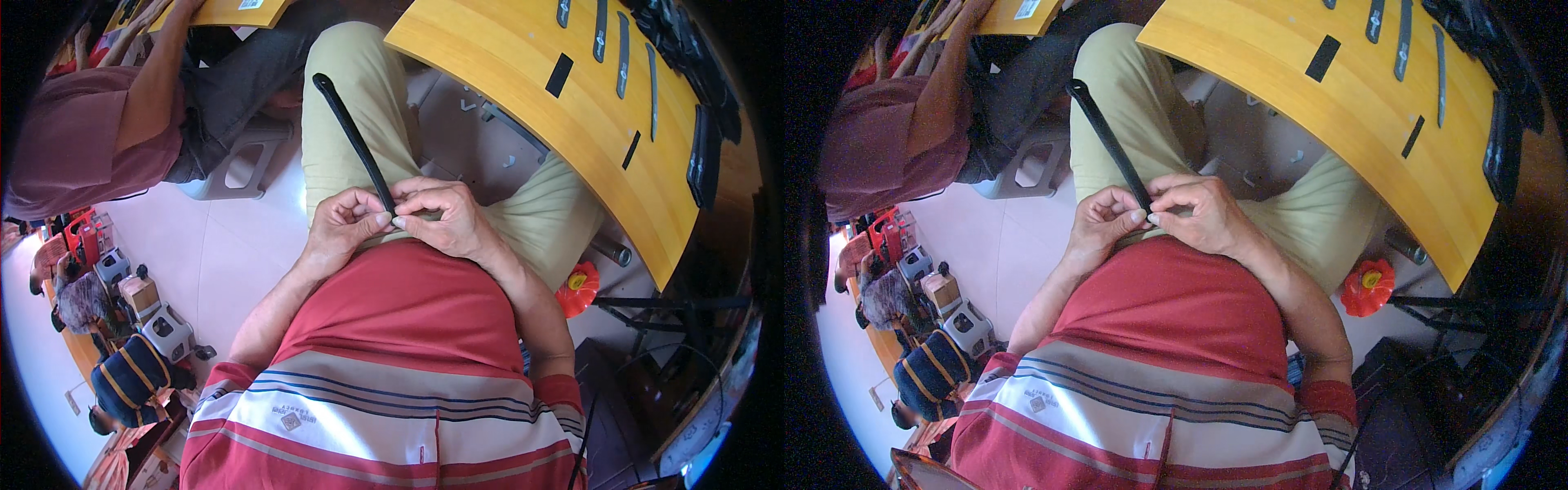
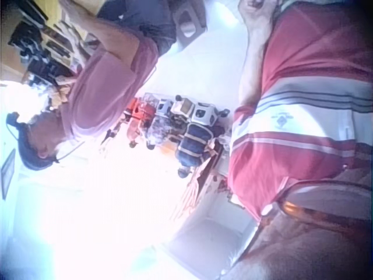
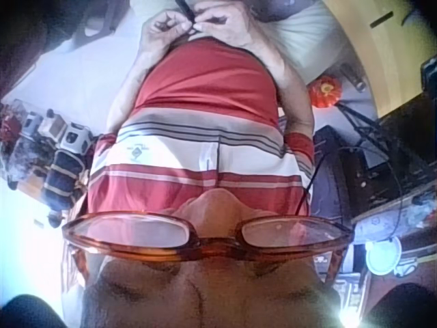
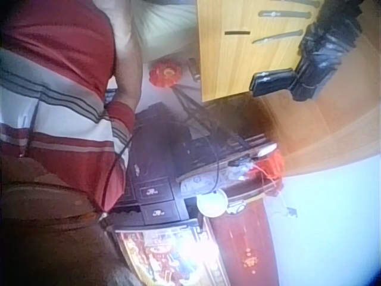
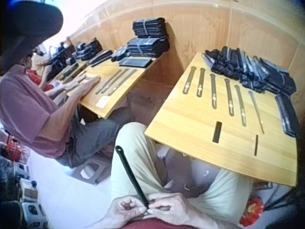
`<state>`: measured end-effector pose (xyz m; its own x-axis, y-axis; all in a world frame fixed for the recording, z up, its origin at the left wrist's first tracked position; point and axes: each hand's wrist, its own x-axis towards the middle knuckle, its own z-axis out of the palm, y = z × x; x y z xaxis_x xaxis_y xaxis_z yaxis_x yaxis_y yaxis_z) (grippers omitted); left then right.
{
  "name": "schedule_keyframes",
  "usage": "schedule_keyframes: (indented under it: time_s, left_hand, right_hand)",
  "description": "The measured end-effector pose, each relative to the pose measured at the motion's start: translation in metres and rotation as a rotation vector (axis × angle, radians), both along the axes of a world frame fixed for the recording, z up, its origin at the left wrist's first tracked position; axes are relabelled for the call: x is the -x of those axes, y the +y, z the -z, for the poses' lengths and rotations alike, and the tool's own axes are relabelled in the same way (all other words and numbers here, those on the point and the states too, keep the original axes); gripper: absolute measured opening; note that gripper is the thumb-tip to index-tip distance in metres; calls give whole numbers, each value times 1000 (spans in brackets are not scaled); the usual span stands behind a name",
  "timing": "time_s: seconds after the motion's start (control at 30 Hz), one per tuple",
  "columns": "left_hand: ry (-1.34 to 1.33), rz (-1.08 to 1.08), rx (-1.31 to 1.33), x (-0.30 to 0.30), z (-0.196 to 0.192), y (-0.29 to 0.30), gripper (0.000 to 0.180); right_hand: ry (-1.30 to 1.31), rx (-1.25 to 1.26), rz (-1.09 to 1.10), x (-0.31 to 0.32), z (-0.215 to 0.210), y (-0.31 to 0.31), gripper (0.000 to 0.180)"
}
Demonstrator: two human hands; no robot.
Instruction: Manually assembling and inspecting black watch straps by inserting metal pins and buckles.
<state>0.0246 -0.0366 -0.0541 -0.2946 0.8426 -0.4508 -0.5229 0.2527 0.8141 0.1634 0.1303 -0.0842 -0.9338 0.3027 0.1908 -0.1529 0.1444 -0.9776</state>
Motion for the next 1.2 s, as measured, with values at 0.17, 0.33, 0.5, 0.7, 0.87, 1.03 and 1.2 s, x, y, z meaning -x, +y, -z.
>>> schedule_keyframes:
  time_s: [0.17,0.33,0.5,0.7,0.87,1.03,1.2]
  left_hand:
    - [50,18,-4,-1,4,-1,8]
    - [97,13,37,-3,5,-2,6]
    - [138,14,42,-5,3,-1,5]
    - [134,13,46,-5,2,-1,4]
    - [155,7,42,-6,2,-1,3]
    - [166,2,56,-6,1,1,3]
    - [209,-9,53,-8,5,2,3]
  right_hand:
    - [16,-37,11,-1,1,-1,15]
    - [6,-56,8,-1,-4,-1,15]
    - [-2,-104,32,-2,-7,-4,14]
    - [-8,-131,33,-2,-5,-4,15]
    - [-10,-126,27,-2,-6,-4,15]
    - [-11,-125,47,-1,-5,-5,17]
    - [-3,-141,69,0,-6,-8,17]
